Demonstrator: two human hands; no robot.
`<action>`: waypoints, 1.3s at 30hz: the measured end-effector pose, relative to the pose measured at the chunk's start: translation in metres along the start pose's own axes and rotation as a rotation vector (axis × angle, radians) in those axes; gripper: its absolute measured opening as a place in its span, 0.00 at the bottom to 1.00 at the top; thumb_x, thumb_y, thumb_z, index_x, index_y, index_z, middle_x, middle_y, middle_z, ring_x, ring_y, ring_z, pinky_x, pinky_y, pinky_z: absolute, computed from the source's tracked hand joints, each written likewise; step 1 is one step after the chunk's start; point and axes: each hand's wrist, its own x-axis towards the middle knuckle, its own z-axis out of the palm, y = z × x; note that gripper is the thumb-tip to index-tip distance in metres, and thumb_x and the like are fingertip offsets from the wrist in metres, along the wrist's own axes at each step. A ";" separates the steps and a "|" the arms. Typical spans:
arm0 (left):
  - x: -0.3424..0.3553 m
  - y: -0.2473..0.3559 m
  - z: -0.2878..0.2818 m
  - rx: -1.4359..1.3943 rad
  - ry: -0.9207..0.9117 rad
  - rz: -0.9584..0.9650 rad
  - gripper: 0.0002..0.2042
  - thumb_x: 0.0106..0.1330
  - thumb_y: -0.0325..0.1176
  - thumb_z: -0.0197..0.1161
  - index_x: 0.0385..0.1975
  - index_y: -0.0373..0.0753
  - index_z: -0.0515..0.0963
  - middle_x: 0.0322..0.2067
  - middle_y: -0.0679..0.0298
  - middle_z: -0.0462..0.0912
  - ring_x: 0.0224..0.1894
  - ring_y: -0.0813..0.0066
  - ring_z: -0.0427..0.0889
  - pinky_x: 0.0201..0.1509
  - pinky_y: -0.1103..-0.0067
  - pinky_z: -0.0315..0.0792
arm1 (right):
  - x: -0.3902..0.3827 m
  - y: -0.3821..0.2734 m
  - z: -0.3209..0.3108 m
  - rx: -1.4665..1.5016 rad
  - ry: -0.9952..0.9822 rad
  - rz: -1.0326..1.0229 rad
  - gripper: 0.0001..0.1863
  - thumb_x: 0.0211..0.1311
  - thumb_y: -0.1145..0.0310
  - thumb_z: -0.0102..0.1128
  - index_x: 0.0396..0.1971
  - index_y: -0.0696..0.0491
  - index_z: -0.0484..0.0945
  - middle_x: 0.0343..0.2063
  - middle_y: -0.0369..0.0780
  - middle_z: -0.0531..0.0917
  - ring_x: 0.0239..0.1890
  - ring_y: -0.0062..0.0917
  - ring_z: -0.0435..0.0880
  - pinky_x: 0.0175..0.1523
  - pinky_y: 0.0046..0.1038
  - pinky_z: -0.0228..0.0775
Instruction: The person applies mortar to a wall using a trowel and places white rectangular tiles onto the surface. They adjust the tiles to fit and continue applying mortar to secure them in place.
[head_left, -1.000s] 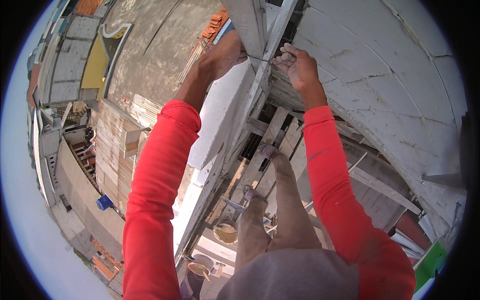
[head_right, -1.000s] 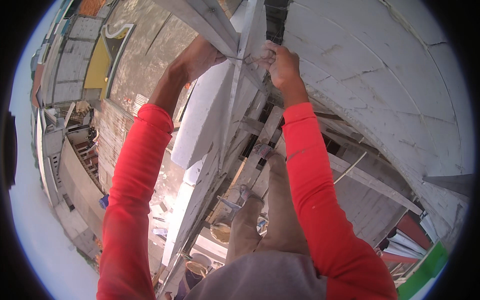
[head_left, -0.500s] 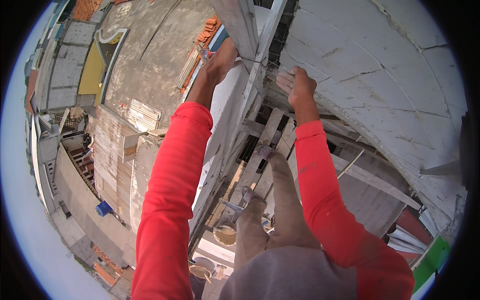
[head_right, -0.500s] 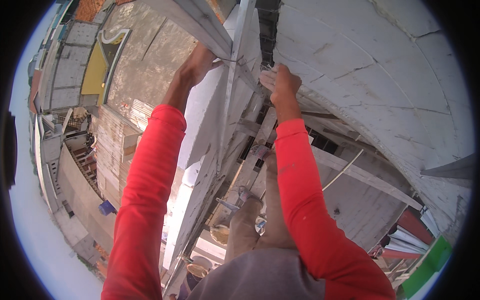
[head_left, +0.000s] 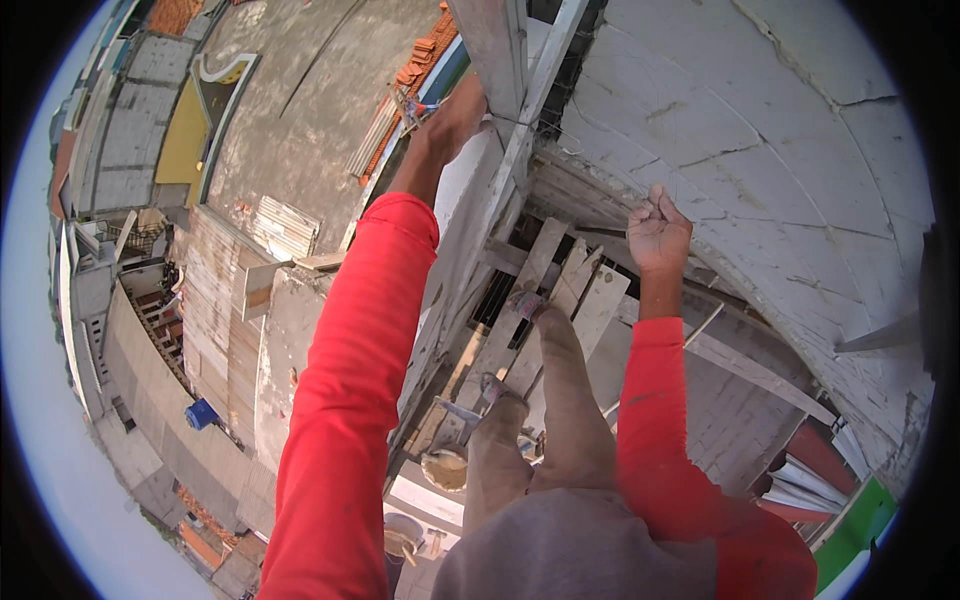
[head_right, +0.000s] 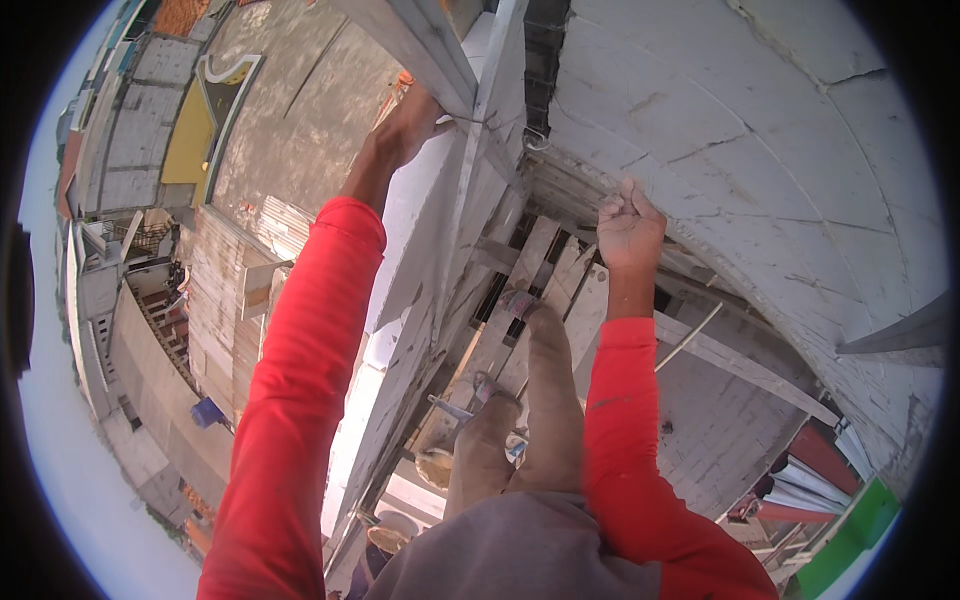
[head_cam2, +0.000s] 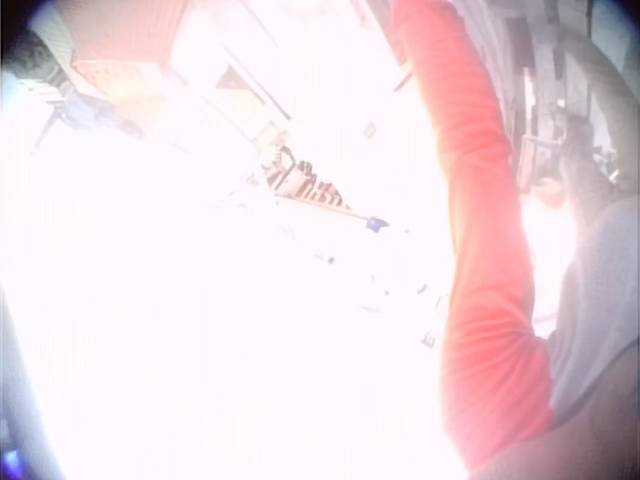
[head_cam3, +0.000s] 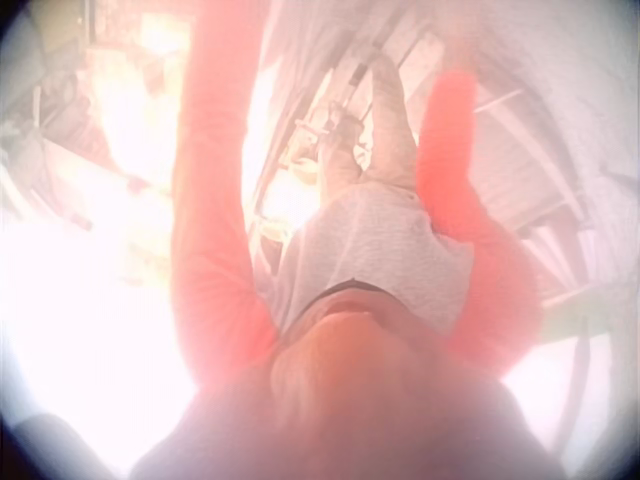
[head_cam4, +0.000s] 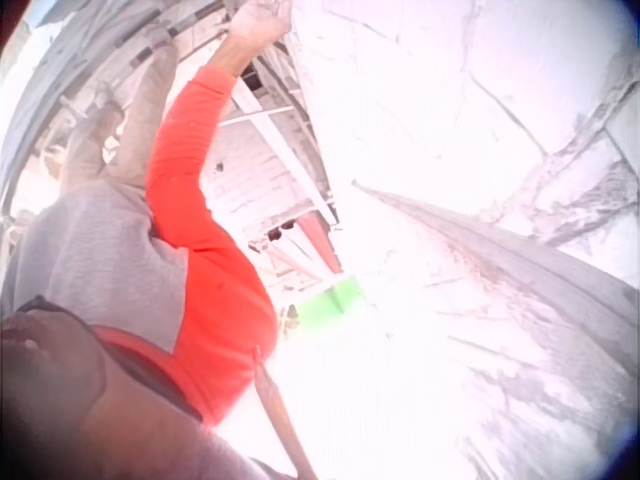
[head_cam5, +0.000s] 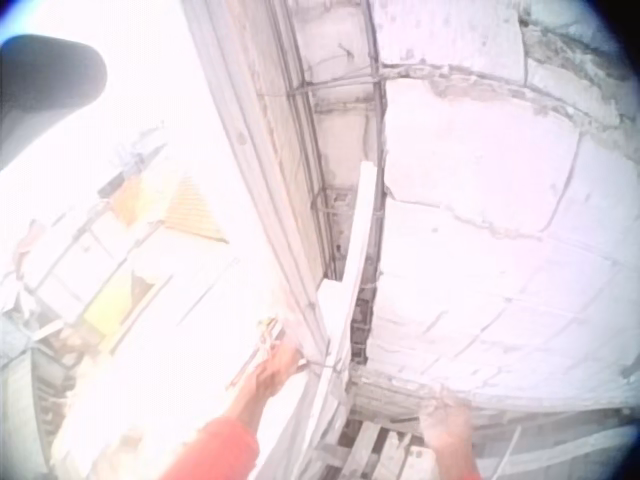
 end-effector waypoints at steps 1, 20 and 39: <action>0.000 0.000 0.001 -0.006 0.012 -0.009 0.33 0.81 0.57 0.44 0.78 0.43 0.60 0.72 0.60 0.70 0.74 0.61 0.69 0.82 0.55 0.56 | -0.002 -0.003 0.003 0.032 -0.052 0.018 0.13 0.73 0.68 0.66 0.50 0.59 0.81 0.42 0.42 0.86 0.37 0.27 0.80 0.43 0.27 0.74; -0.077 -0.029 0.050 0.172 0.803 0.278 0.18 0.79 0.38 0.58 0.53 0.28 0.83 0.43 0.47 0.90 0.48 0.59 0.89 0.56 0.68 0.78 | -0.197 -0.020 0.011 -0.552 -0.238 0.076 0.15 0.74 0.60 0.64 0.29 0.54 0.81 0.31 0.40 0.85 0.31 0.28 0.81 0.38 0.31 0.73; -0.356 -0.011 0.188 -0.447 -0.001 0.120 0.27 0.87 0.54 0.45 0.40 0.34 0.79 0.21 0.75 0.63 0.25 0.84 0.65 0.33 0.79 0.66 | -0.249 -0.036 -0.009 -1.820 -0.669 -0.524 0.11 0.65 0.66 0.70 0.41 0.57 0.87 0.46 0.46 0.89 0.48 0.44 0.88 0.54 0.37 0.78</action>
